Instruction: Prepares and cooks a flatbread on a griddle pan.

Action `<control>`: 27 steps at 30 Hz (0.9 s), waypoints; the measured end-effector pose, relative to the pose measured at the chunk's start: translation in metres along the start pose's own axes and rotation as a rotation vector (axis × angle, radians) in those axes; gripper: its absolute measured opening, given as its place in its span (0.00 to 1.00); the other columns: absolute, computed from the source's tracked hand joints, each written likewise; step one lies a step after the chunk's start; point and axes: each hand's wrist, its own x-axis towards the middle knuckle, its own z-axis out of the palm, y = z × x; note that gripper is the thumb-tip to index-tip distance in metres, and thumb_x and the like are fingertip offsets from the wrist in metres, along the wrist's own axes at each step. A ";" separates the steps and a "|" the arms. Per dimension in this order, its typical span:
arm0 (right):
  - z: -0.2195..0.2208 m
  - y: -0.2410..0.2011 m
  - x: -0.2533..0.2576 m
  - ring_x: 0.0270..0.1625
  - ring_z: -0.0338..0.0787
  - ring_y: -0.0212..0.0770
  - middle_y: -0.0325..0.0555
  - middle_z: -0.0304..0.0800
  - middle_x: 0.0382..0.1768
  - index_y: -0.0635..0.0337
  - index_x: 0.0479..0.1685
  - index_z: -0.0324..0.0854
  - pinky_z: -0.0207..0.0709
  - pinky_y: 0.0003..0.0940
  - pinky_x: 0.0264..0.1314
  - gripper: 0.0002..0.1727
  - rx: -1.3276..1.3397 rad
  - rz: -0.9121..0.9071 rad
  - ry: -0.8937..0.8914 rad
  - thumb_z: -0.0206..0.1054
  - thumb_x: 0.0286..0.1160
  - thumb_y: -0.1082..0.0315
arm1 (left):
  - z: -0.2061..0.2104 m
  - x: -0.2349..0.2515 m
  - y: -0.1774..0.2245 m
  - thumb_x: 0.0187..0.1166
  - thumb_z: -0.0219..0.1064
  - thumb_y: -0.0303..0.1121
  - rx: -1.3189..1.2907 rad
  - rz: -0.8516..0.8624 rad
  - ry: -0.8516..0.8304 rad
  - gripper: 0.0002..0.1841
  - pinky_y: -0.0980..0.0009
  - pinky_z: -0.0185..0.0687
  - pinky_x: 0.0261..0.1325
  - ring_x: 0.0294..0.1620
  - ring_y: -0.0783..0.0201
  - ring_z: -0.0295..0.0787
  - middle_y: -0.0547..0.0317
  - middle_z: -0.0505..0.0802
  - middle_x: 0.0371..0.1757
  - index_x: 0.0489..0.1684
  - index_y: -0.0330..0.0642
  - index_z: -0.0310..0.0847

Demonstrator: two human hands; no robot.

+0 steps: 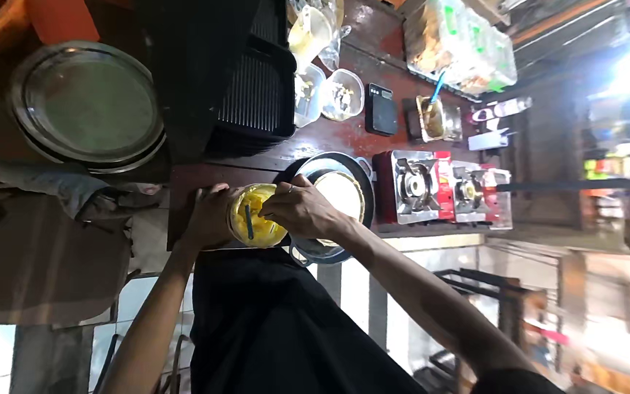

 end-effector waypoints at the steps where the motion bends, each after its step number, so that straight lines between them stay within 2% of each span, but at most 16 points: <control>1: -0.001 -0.001 -0.001 0.50 0.85 0.34 0.27 0.95 0.48 0.42 0.49 0.94 0.69 0.41 0.56 0.14 0.016 -0.018 -0.014 0.59 0.86 0.59 | -0.001 -0.002 -0.002 0.52 0.80 0.59 -0.017 0.013 -0.012 0.44 0.35 0.61 0.76 0.75 0.47 0.77 0.52 0.86 0.71 0.75 0.51 0.80; 5: -0.010 0.003 -0.006 0.54 0.86 0.33 0.27 0.95 0.51 0.43 0.49 0.94 0.69 0.41 0.60 0.15 0.076 -0.078 -0.011 0.59 0.86 0.60 | -0.009 -0.004 -0.006 0.59 0.75 0.56 -0.082 0.074 -0.042 0.37 0.39 0.63 0.73 0.73 0.49 0.77 0.53 0.85 0.71 0.73 0.54 0.82; 9: -0.015 0.005 -0.013 0.56 0.85 0.33 0.29 0.95 0.53 0.46 0.50 0.94 0.70 0.40 0.60 0.15 0.142 -0.085 0.026 0.59 0.86 0.62 | -0.018 0.003 -0.002 0.60 0.75 0.56 -0.096 0.056 -0.119 0.37 0.38 0.61 0.74 0.75 0.48 0.76 0.52 0.85 0.72 0.74 0.54 0.81; 12: -0.018 0.002 -0.029 0.58 0.87 0.35 0.32 0.95 0.56 0.48 0.53 0.93 0.74 0.40 0.62 0.15 0.095 -0.091 0.122 0.58 0.88 0.61 | -0.029 0.012 0.009 0.55 0.84 0.50 -0.103 -0.058 -0.252 0.44 0.38 0.53 0.81 0.80 0.46 0.71 0.49 0.82 0.76 0.80 0.51 0.76; 15: -0.014 -0.005 -0.056 0.56 0.89 0.39 0.36 0.96 0.56 0.48 0.56 0.91 0.75 0.38 0.59 0.15 -0.026 -0.144 0.258 0.57 0.89 0.62 | -0.037 0.015 0.023 0.45 0.90 0.51 -0.071 -0.095 -0.291 0.54 0.36 0.53 0.82 0.83 0.49 0.68 0.57 0.82 0.78 0.84 0.58 0.71; 16: -0.012 -0.005 -0.064 0.54 0.89 0.39 0.38 0.96 0.56 0.47 0.57 0.90 0.75 0.37 0.57 0.15 -0.057 -0.163 0.300 0.57 0.88 0.63 | -0.040 0.013 0.027 0.45 0.91 0.49 -0.083 -0.084 -0.265 0.53 0.34 0.53 0.81 0.83 0.46 0.68 0.55 0.83 0.78 0.84 0.56 0.72; 18: -0.010 -0.002 -0.079 0.49 0.89 0.40 0.40 0.95 0.57 0.47 0.60 0.90 0.74 0.36 0.52 0.14 -0.119 -0.208 0.359 0.59 0.87 0.65 | -0.036 0.008 0.029 0.48 0.89 0.50 -0.057 -0.069 -0.208 0.54 0.37 0.56 0.81 0.83 0.47 0.69 0.56 0.82 0.80 0.86 0.55 0.69; 19: -0.010 0.001 -0.085 0.47 0.88 0.40 0.41 0.95 0.59 0.47 0.60 0.89 0.73 0.36 0.49 0.14 -0.158 -0.232 0.377 0.60 0.86 0.65 | -0.032 0.002 0.030 0.47 0.90 0.50 -0.064 -0.076 -0.169 0.57 0.36 0.56 0.82 0.84 0.46 0.68 0.53 0.79 0.82 0.89 0.53 0.65; 21: -0.008 0.006 -0.093 0.44 0.87 0.40 0.41 0.94 0.61 0.47 0.62 0.88 0.72 0.36 0.47 0.14 -0.239 -0.290 0.399 0.64 0.84 0.66 | -0.016 -0.013 0.030 0.39 0.92 0.52 -0.085 -0.135 -0.053 0.68 0.38 0.55 0.87 0.87 0.47 0.64 0.54 0.73 0.86 0.94 0.55 0.53; 22: -0.006 0.010 -0.097 0.46 0.86 0.40 0.40 0.93 0.62 0.46 0.63 0.88 0.72 0.36 0.48 0.14 -0.280 -0.328 0.400 0.65 0.84 0.66 | -0.004 -0.021 0.035 0.34 0.91 0.59 -0.087 -0.197 0.027 0.73 0.40 0.56 0.88 0.88 0.49 0.61 0.56 0.69 0.89 0.95 0.56 0.48; 24: 0.002 0.019 -0.107 0.53 0.87 0.39 0.36 0.93 0.63 0.45 0.65 0.88 0.71 0.35 0.57 0.15 -0.361 -0.412 0.393 0.65 0.84 0.64 | 0.029 -0.037 0.054 0.29 0.86 0.75 -0.069 -0.275 0.268 0.80 0.44 0.62 0.86 0.89 0.49 0.60 0.51 0.64 0.91 0.95 0.48 0.44; 25: 0.006 0.023 -0.112 0.56 0.86 0.38 0.35 0.93 0.63 0.45 0.64 0.89 0.69 0.35 0.60 0.15 -0.375 -0.455 0.390 0.64 0.85 0.64 | 0.048 -0.042 0.066 0.30 0.83 0.78 -0.087 -0.290 0.384 0.82 0.47 0.63 0.87 0.89 0.49 0.61 0.46 0.64 0.91 0.95 0.42 0.41; 27: 0.012 0.032 -0.120 0.60 0.85 0.38 0.32 0.92 0.65 0.43 0.64 0.89 0.68 0.36 0.65 0.15 -0.383 -0.541 0.376 0.63 0.85 0.63 | 0.081 -0.044 0.086 0.29 0.87 0.74 -0.201 -0.360 0.583 0.84 0.53 0.66 0.87 0.87 0.54 0.66 0.42 0.69 0.87 0.94 0.37 0.38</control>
